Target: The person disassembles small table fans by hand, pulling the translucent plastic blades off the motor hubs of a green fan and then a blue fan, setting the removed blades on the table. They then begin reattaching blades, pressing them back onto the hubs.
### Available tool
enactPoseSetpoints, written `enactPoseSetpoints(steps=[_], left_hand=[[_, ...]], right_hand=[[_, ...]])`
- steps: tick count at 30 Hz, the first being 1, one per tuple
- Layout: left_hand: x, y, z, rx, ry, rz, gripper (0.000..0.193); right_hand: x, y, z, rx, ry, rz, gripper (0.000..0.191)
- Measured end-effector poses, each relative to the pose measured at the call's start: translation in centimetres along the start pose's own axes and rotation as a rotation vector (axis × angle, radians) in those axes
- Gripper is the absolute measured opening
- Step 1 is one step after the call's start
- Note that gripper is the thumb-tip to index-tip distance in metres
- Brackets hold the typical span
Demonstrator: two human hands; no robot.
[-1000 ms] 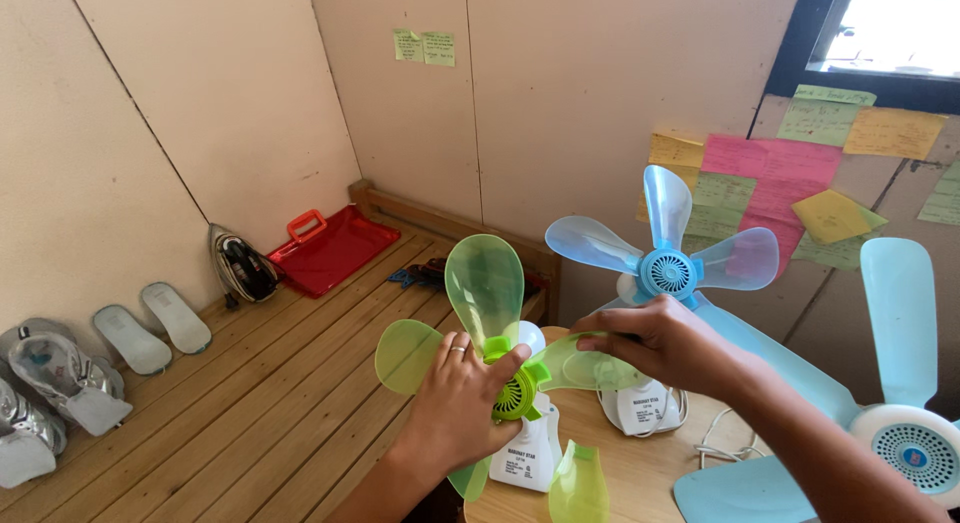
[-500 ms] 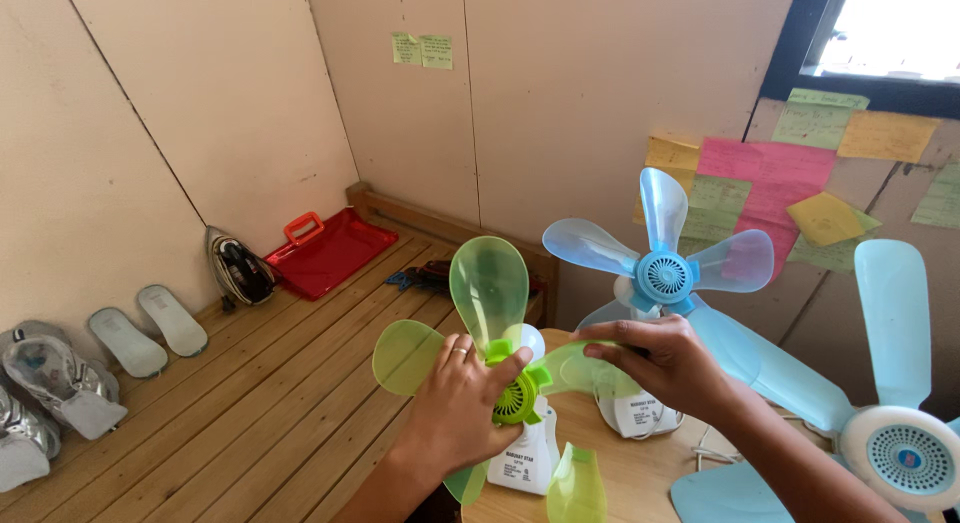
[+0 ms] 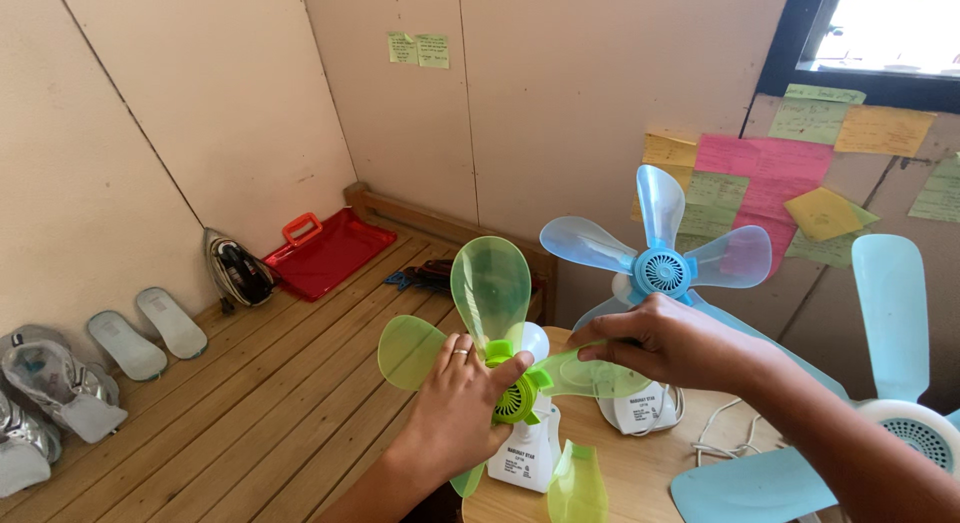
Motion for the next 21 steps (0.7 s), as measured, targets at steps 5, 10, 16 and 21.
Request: enactPoseSetpoints(steps=[5,10,16,21], left_hand=[[0.0,0.3,0.0,-0.004,-0.004,0.039,0.081],[0.1,0.6,-0.1,0.022,0.015,0.035,0.086],[0.2,0.4,0.3,0.036,0.009,-0.021,0.086],[0.0,0.1,0.5,0.033,-0.029,-0.066,0.088]], right_hand=[[-0.2,0.4,0.2,0.022,0.047,0.022,0.027],[-0.1,-0.2,-0.5,0.034,0.026,-0.034,0.025],[0.1,-2.5,-2.3,-0.118,0.026,-0.172,0.026],[0.3,-4.0,-3.8,-0.184,0.104,-0.276,0.025]])
Point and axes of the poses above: each hand's wrist, its own x-axis away from the middle knuckle, its own y-axis out of the back of the hand, z = x × y, the point moved 1 cm from there along -x, towards the middle knuckle, and after that the axes turned 7 degrees about z, right-handed, at the moved point
